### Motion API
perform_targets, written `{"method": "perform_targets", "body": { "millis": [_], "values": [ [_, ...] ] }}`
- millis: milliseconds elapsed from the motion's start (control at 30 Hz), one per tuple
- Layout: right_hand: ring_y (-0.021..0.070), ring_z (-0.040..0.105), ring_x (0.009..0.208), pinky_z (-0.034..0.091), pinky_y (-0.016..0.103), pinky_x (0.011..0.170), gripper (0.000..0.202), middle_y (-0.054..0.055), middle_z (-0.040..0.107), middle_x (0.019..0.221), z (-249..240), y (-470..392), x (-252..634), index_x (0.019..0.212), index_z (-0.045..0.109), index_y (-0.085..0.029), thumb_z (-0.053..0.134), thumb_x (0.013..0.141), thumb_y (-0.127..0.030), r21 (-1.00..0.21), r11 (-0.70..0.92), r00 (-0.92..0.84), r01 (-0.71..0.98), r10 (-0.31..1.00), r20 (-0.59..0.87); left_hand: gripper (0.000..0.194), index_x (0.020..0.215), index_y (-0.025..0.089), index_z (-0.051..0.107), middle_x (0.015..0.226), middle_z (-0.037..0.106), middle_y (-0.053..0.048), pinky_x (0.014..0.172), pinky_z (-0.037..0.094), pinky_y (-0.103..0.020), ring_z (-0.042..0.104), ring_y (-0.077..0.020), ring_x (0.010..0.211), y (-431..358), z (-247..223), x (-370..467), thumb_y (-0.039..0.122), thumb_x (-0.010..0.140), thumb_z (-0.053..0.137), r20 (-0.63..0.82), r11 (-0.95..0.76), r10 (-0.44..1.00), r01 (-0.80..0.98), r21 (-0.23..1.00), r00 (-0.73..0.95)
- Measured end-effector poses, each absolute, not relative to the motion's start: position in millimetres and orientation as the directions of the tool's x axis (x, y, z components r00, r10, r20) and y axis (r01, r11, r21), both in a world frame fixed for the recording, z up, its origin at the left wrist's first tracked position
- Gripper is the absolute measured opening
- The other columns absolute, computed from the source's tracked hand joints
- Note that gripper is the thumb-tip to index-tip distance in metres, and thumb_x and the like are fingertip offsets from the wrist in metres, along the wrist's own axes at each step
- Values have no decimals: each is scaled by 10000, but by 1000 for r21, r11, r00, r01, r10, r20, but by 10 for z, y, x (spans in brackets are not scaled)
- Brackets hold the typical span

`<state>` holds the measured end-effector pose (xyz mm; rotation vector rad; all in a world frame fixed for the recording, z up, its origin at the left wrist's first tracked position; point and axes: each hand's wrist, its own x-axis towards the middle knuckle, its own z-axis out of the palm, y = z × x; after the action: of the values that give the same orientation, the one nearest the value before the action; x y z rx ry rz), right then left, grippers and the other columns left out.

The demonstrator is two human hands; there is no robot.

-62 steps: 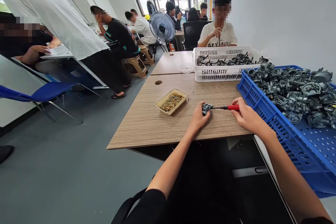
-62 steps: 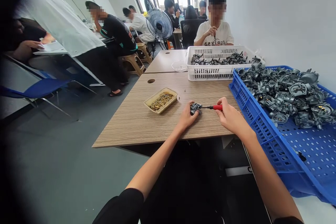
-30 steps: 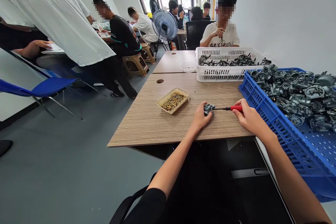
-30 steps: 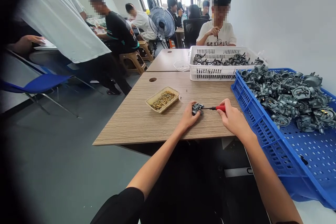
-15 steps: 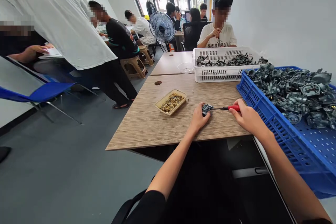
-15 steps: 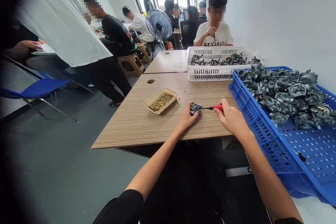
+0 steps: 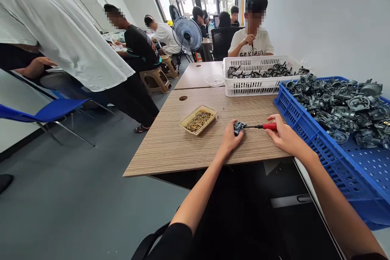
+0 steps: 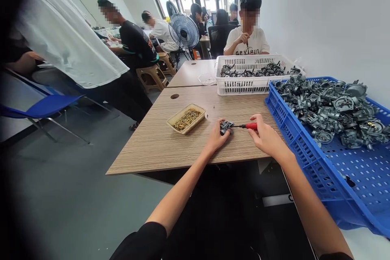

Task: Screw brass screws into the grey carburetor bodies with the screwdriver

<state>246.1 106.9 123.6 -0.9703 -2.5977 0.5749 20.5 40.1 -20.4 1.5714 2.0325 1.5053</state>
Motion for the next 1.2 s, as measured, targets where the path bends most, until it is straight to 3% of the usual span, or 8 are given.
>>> {"method": "perform_targets", "body": {
  "millis": [100,233,300,467,533,767,1000,1200],
  "values": [
    [285,706,961,450,322,728,212,108,732,1101,1248,1060,2456,1174,443,-253,433,1005,-379,-434,681,-706,590,696,132,454,1299,228,484,1186,662,-91,1053,487,-438,633,-255,1140,399,-207,205,234,869,630,415,-58,801,633,772,-432],
    [325,709,819,390,322,631,307,135,743,925,1304,1000,2414,1121,484,-227,391,1025,-504,-226,602,-601,766,795,84,458,1311,226,481,1215,657,-99,1056,488,-440,632,-259,1160,401,-212,209,239,878,631,411,-50,801,635,771,-435],
    [324,707,788,387,322,625,350,134,740,881,1310,999,2416,1106,496,-225,380,1024,-545,-198,595,-593,779,802,76,464,1316,227,480,1222,657,-100,1056,489,-441,633,-260,1163,402,-211,211,236,878,634,406,-41,801,636,770,-440],
    [275,717,928,455,313,717,255,94,747,1061,1255,1072,2485,1197,433,-257,469,1000,-413,-431,675,-710,599,696,103,444,1289,217,499,1176,672,-90,1027,502,-428,645,-254,1120,398,-177,215,218,866,635,409,-45,799,634,772,-441],
    [267,710,974,462,310,739,223,95,737,1100,1248,1075,2491,1184,424,-259,462,1000,-378,-458,694,-737,555,666,116,429,1274,217,506,1152,677,-83,1012,507,-418,648,-247,1096,396,-161,217,208,863,631,414,-53,800,636,770,-435],
    [324,710,799,394,319,621,357,132,730,880,1319,993,2423,1100,489,-225,370,1029,-554,-175,597,-592,783,802,83,436,1279,211,496,1167,671,-96,1021,499,-423,643,-251,1111,402,-167,215,215,865,634,408,-39,797,636,771,-445],
    [284,710,965,488,346,764,245,103,727,1084,1242,1093,2515,1203,424,-256,457,990,-372,-468,699,-742,540,658,127,437,1284,209,494,1151,669,-96,1021,499,-425,641,-251,1104,403,-183,211,219,869,629,414,-44,796,640,767,-441],
    [283,705,956,479,341,742,188,103,723,1074,1224,1078,2480,1158,454,-258,421,1012,-372,-450,717,-741,532,652,163,449,1287,216,496,1160,666,-94,1020,503,-428,643,-251,1103,416,-197,210,223,860,634,417,-38,790,643,765,-449]
  ]
}}
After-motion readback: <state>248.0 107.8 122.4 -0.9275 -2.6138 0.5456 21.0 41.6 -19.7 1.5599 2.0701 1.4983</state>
